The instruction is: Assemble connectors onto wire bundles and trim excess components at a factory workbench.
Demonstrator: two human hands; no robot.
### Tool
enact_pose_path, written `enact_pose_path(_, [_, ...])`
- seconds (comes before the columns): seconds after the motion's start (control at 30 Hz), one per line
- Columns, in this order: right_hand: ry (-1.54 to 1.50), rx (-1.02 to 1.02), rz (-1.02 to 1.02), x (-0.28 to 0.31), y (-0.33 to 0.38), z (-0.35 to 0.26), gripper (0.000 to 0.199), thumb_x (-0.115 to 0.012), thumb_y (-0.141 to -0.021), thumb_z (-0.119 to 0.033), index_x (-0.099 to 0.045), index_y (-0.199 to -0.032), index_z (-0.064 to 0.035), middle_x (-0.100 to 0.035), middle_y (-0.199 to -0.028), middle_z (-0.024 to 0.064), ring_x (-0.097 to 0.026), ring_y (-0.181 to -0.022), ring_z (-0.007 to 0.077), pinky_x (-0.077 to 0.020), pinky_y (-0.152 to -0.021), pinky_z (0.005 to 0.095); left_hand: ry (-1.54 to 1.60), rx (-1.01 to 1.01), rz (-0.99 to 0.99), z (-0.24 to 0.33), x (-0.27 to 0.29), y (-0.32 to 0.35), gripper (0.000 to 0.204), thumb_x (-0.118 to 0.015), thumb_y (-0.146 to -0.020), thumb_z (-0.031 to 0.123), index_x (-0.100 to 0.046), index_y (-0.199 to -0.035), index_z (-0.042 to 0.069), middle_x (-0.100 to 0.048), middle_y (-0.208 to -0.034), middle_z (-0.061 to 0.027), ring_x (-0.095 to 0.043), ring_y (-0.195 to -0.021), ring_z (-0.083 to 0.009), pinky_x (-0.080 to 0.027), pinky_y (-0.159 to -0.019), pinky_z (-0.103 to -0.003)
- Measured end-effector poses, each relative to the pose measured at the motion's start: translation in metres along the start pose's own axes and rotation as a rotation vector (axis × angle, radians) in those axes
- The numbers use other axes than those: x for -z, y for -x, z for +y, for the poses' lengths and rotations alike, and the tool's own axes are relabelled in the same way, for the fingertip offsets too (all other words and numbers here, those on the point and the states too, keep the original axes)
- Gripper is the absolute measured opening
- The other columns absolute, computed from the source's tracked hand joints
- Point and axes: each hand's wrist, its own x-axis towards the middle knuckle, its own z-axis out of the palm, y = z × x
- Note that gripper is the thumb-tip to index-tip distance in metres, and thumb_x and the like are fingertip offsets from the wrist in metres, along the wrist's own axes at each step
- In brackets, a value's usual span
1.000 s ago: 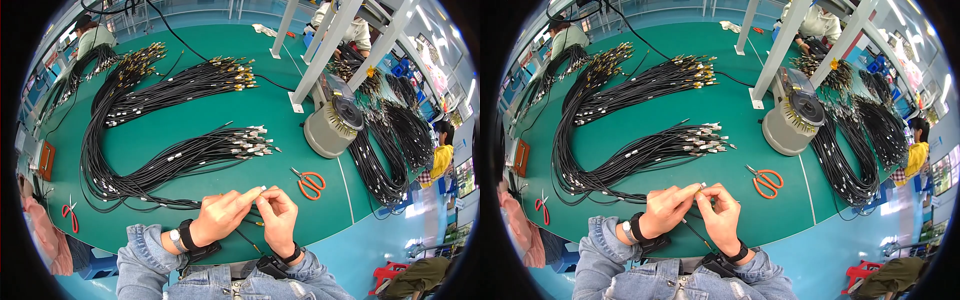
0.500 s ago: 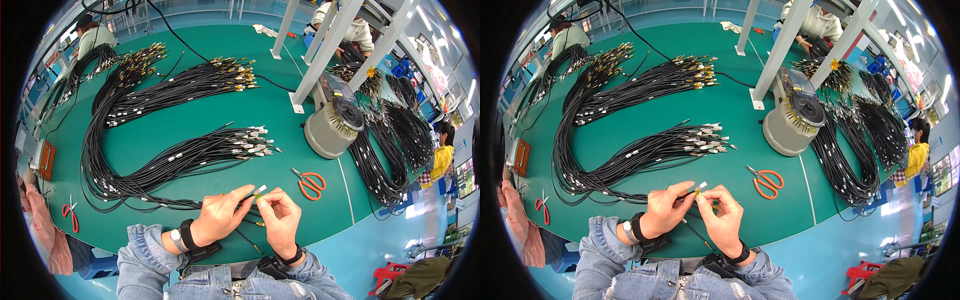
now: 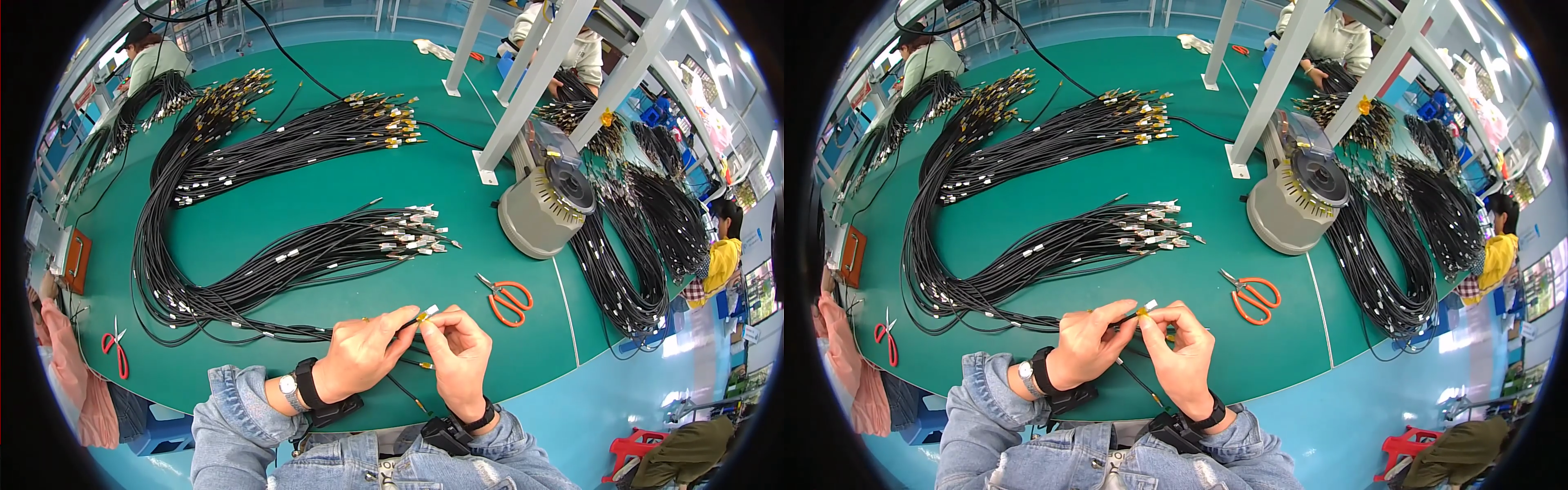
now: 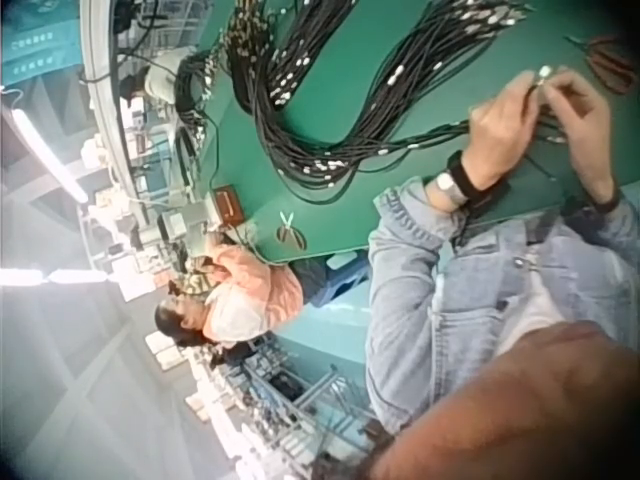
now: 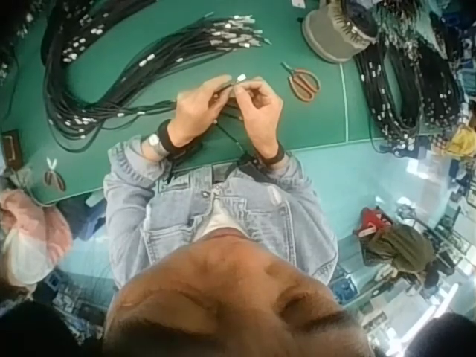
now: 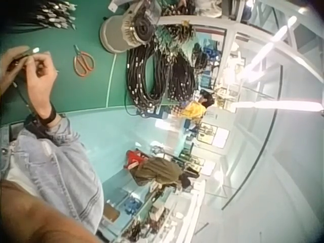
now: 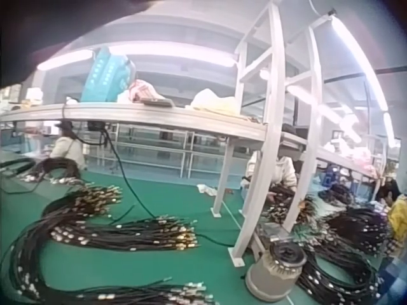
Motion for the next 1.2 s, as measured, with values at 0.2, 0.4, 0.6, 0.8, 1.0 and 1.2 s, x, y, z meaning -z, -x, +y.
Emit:
enact_pose_path(0.2, [-0.004,-0.013,0.014,-0.0007,0.0,-0.0007,0.006,-0.062,-0.08,0.004,-0.059,-0.085,0.0032,-0.053,-0.077,0.002,-0.047,-0.069,0.0077,-0.0392,-0.064,0.0207,-0.032,-0.059,-0.014,-0.0065,-0.0014,0.0048,0.035,-0.07,-0.07,-0.002,-0.059,-0.102,0.005,-0.057,-0.059,-0.001,-0.051,-0.042,-0.0123,-0.037,-0.036,-0.026])
enact_pose_path(0.4, [-0.015,-0.015,0.012,-0.0004,0.0006,0.0,0.006,-0.062,-0.08,0.005,-0.059,-0.085,0.0033,-0.053,-0.077,0.0023,-0.047,-0.07,0.008,-0.0396,-0.064,0.0209,-0.058,-0.164,-0.046,-0.0089,0.0012,0.0025,0.039,-0.071,-0.068,-0.003,-0.06,-0.105,0.005,-0.051,-0.054,0.0015,-0.047,-0.04,-0.0119,-0.034,-0.036,-0.026])
enact_pose_path(0.6, [-0.014,0.001,-0.003,0.0004,0.0011,-0.0007,0.006,-0.061,-0.081,0.004,-0.06,-0.087,0.0036,-0.055,-0.079,0.0032,-0.049,-0.071,0.0082,-0.0404,-0.065,0.0205,-0.066,-0.141,-0.008,-0.0064,-0.0003,0.0023,0.04,-0.07,-0.067,-0.004,-0.061,-0.105,0.005,-0.049,-0.053,0.0017,-0.045,-0.039,-0.0108,-0.033,-0.036,-0.025])
enact_pose_path(0.8, [-0.079,-0.066,-0.014,0.0023,0.004,-0.0041,0.007,-0.06,-0.084,0.002,-0.061,-0.09,0.0045,-0.058,-0.082,0.0032,-0.052,-0.075,0.0078,-0.0418,-0.068,0.0202,-0.057,-0.092,0.013,-0.0062,-0.0004,0.0016,0.035,-0.07,-0.068,-0.004,-0.063,-0.102,0.005,-0.052,-0.053,0.0001,-0.046,-0.039,-0.0111,-0.033,-0.036,-0.025])
enact_pose_path(1.0, [-0.177,-0.144,-0.031,0.0037,0.0058,-0.0052,0.008,-0.059,-0.086,0.0,-0.062,-0.092,0.0049,-0.06,-0.084,0.0025,-0.055,-0.078,0.0072,-0.0433,-0.07,0.0201,-0.01,-0.036,0.044,-0.0036,-0.0027,0.0002,0.028,-0.07,-0.069,-0.002,-0.064,-0.096,0.005,-0.058,-0.057,-0.0021,-0.05,-0.04,-0.0118,-0.036,-0.037,-0.024])
enact_pose_path(1.2, [-0.175,-0.144,-0.024,0.0017,0.0043,-0.0025,0.007,-0.06,-0.085,0.0,-0.062,-0.09,0.0039,-0.058,-0.082,0.0018,-0.052,-0.074,0.0067,-0.0414,-0.067,0.0199,0.11,0.061,0.021,-0.0008,-0.0015,0.0016,0.025,-0.07,-0.071,-0.002,-0.064,-0.094,0.003,-0.063,-0.063,-0.0047,-0.054,-0.043,-0.0109,-0.04,-0.04,-0.022])
